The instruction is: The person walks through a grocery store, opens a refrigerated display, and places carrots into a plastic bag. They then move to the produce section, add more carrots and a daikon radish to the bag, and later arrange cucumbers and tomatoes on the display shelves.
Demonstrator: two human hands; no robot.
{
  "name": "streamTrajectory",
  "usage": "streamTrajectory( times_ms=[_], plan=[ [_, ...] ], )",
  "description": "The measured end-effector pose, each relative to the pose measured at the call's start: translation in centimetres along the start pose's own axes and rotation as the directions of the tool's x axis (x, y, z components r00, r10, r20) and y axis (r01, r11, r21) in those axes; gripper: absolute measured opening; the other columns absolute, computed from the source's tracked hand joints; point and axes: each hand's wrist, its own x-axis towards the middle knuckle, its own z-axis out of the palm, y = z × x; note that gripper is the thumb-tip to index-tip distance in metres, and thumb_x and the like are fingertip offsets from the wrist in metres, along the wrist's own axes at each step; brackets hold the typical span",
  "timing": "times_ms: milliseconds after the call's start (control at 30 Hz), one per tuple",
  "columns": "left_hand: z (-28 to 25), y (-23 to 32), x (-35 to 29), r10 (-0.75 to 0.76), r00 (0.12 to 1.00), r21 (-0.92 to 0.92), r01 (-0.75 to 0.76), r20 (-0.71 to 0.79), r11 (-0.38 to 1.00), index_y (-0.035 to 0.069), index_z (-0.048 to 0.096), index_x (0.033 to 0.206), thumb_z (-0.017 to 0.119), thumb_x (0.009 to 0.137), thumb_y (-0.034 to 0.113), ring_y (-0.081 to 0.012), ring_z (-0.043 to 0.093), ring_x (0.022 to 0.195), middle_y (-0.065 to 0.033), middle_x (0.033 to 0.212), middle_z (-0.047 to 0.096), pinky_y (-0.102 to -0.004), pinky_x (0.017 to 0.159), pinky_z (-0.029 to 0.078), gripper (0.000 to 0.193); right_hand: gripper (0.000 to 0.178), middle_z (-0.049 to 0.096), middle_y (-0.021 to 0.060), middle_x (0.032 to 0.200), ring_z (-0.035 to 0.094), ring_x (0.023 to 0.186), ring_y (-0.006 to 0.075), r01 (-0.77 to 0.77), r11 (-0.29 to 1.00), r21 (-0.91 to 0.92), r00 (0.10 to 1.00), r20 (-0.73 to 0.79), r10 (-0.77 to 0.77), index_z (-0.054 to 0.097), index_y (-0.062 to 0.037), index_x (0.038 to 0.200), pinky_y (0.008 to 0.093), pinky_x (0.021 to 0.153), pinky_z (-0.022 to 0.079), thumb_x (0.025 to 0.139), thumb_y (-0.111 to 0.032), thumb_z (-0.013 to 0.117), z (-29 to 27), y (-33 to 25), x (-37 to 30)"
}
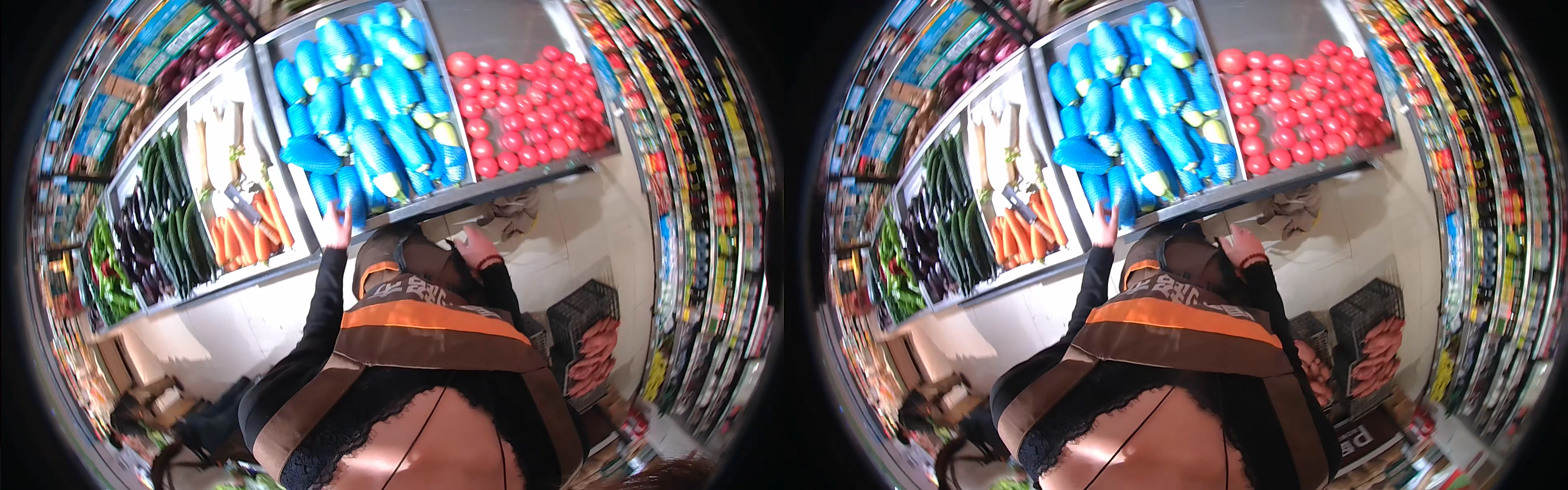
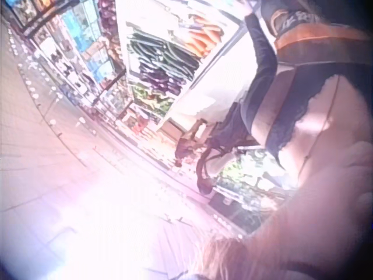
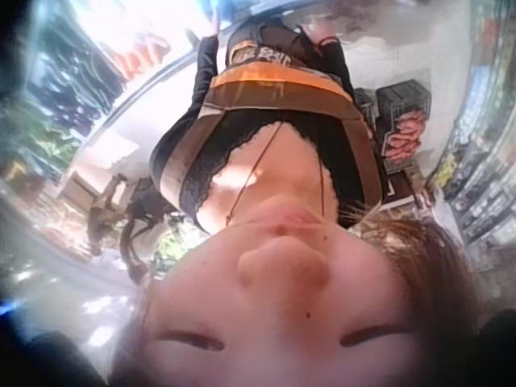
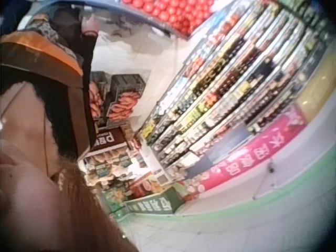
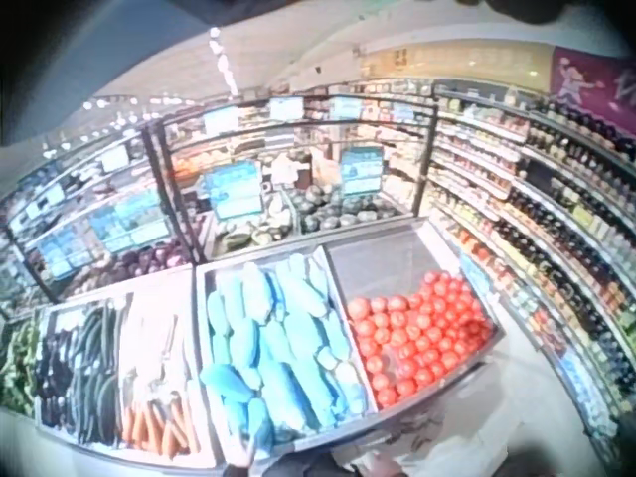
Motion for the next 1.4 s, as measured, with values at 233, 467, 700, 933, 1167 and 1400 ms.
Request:
streamTrajectory(
  times_ms=[233,467,700,933,1167,1400],
  plan=[
    [3.2,1.3,16.6,-0.153,0.735,-0.118,0.100,-0.661,0.988,-0.007,0.044,0.140,0.087,0.068,0.055,-0.0369,0.058,0.116,-0.0246,0.128,0.057,-0.0464,0.102,0.046,0.104,0.063,0.065,0.0267,0.117,0.065,0.101,0.0441,0.372,0.927,0.040,0.924,0.075,-0.374,0.045,-0.0052,0.141,0.0506,0.083,0.053,0.093,-0.043,0.063,-4.9,-13.1,14.1],
    [2.7,2.0,19.7,-0.437,0.494,-0.081,0.589,-0.752,0.804,-0.006,0.051,0.125,0.091,0.053,0.046,-0.0402,0.056,0.112,-0.0231,0.113,0.057,-0.0505,0.101,0.045,0.097,0.099,0.046,0.0327,0.138,0.064,0.101,0.0482,0.341,0.929,-0.147,0.933,0.174,-0.315,0.016,-0.0062,0.156,0.0525,0.084,0.055,0.086,-0.054,0.067,-2.5,-23.1,20.9],
    [-3.2,12.0,13.4,-0.094,0.799,0.095,0.186,-0.594,0.978,0.000,0.053,0.124,0.086,0.061,0.031,-0.0383,0.061,0.102,-0.0207,0.110,0.055,-0.0460,0.092,0.050,0.078,0.104,0.046,0.0300,0.132,0.060,0.108,0.0485,0.359,0.932,-0.042,0.910,0.236,-0.340,0.006,-0.0119,0.159,0.0528,0.085,0.053,0.085,-0.045,0.072,-2.6,-23.2,23.3],
    [-1.0,8.4,7.6,-0.483,0.876,0.180,0.474,0.007,0.862,-0.003,0.044,0.140,0.086,0.067,0.058,-0.0415,0.052,0.123,-0.0288,0.130,0.052,-0.0477,0.101,0.047,0.104,0.078,0.051,0.0183,0.114,0.056,0.103,0.0368,0.343,0.870,-0.353,0.885,-0.188,-0.425,0.048,-0.0016,0.137,0.0461,0.078,0.053,0.083,-0.052,0.072,-4.2,-18.5,25.7],
    [7.2,7.3,1.4,-0.412,0.850,0.186,0.486,-0.329,0.854,-0.003,0.045,0.143,0.069,0.077,0.072,-0.0508,0.037,0.134,-0.0335,0.145,0.038,-0.0572,0.112,0.031,0.102,0.099,0.057,0.0204,0.120,0.068,0.096,0.0388,0.233,0.877,-0.421,0.972,0.103,-0.209,0.040,-0.0032,0.144,0.0507,0.074,0.056,0.076,-0.069,0.069,-3.1,-17.3,27.6],
    [4.2,5.9,-2.4,-0.753,0.633,-0.231,0.716,-0.180,0.658,-0.004,0.063,0.114,0.066,0.076,0.075,-0.0394,0.055,0.115,-0.0269,0.122,0.057,-0.0468,0.102,0.044,0.087,0.087,0.058,0.0276,0.132,0.060,0.115,0.0453,0.308,0.935,-0.176,0.951,0.022,-0.309,0.046,0.0009,0.136,0.0515,0.098,0.048,0.077,-0.055,0.077,-3.3,-15.1,26.0]
  ],
)
